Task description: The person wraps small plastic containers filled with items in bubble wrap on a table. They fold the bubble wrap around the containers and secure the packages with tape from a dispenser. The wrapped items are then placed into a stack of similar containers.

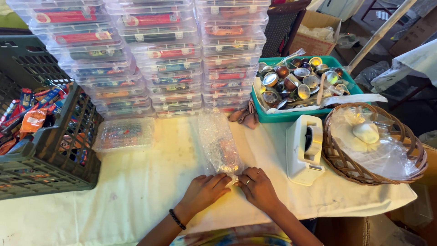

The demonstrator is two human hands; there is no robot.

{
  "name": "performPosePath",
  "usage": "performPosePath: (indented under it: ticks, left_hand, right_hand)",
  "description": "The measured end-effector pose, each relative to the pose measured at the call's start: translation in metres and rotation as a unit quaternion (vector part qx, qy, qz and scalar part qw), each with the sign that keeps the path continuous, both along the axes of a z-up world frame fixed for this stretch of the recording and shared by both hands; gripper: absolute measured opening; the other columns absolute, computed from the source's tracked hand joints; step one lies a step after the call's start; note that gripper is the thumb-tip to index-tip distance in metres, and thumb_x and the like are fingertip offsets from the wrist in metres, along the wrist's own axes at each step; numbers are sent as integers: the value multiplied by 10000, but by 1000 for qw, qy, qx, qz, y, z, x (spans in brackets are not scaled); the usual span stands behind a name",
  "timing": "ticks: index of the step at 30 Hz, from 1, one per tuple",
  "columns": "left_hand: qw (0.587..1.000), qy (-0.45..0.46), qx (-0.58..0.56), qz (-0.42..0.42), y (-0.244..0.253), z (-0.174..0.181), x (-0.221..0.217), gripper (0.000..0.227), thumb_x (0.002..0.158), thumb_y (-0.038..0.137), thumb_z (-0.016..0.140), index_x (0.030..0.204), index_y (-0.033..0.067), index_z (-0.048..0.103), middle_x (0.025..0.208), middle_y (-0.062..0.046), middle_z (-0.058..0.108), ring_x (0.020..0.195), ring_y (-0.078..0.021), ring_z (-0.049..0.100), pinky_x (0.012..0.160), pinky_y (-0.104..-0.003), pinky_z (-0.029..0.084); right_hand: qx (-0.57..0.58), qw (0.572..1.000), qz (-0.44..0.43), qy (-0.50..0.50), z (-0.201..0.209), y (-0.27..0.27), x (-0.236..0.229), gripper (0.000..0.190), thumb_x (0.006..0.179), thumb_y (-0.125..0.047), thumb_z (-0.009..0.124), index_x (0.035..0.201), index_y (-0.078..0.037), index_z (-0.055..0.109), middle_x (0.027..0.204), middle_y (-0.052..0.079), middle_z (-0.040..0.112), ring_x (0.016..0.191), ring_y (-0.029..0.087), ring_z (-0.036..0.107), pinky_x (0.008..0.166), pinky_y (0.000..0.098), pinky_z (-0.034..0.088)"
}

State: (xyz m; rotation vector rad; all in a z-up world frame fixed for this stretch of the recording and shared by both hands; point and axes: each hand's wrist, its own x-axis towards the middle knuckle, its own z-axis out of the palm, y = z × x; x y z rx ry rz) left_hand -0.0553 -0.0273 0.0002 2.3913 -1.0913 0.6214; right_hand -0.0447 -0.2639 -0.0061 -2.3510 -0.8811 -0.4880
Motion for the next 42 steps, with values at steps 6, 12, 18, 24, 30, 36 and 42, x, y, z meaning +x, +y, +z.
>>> performPosePath:
  ticks: [6, 12, 18, 24, 30, 36, 42]
  left_hand:
    - [999, -2, 18, 38, 0, -10, 2, 298, 956, 285, 704, 1189, 104, 661, 1096, -27, 710, 823, -174, 709, 634, -337, 544]
    - [998, -37, 28, 30, 0, -10, 0, 218, 973, 183, 639, 1167, 99, 690, 1121, -12, 703, 864, -150, 708, 651, -338, 538]
    - [996, -51, 58, 46, -2, 1, -3, 234, 965, 201, 653, 1170, 114, 722, 1216, -11, 616, 971, -195, 591, 782, -360, 489]
    - [991, -93, 64, 69, -5, 0, -4, 222, 951, 249, 690, 1142, 136, 711, 1318, 16, 571, 1186, -214, 495, 985, -467, 427]
    - [988, -110, 57, 94, -3, -8, -2, 294, 865, 296, 762, 1135, 191, 714, 1488, -16, 481, 1374, -311, 364, 1079, -577, 334]
    - [992, -83, 38, 86, -6, 3, -3, 311, 836, 278, 770, 1126, 185, 703, 1462, -61, 484, 1367, -376, 357, 1074, -615, 314]
    - [994, -63, 26, 89, -8, 1, -1, 367, 807, 284, 772, 1148, 176, 689, 1430, -112, 482, 1350, -400, 375, 1067, -643, 323]
  right_hand:
    - [47, 998, -25, -32, 13, 3, -5, 196, 790, -188, 819, 925, -76, 730, 905, 84, 660, 788, 294, 625, 699, 404, 513]
    - [204, 972, -105, 48, 14, -10, -11, 172, 850, -80, 750, 1014, -40, 715, 876, 74, 689, 652, 209, 648, 562, 315, 512]
    - [187, 971, -146, 1, 13, -14, -11, 62, 890, -44, 720, 944, -71, 730, 843, 63, 694, 674, 189, 660, 600, 308, 519]
    - [266, 917, -288, -70, -12, -36, -9, 98, 975, -32, 665, 1060, -59, 705, 997, 79, 685, 827, 204, 656, 771, 323, 534]
    - [165, 884, -390, -196, 32, -75, -29, 170, 1008, -43, 682, 1177, -29, 694, 1254, 133, 628, 1213, 309, 550, 1088, 431, 429]
    - [196, 868, -441, -121, 26, -114, -24, 170, 1044, -129, 686, 1169, -14, 698, 1225, 151, 639, 1221, 318, 587, 1104, 414, 454]
    - [372, 865, -333, 48, -5, -144, 0, 260, 1034, -165, 585, 1201, 10, 679, 1189, 129, 680, 1083, 224, 644, 1003, 360, 481]
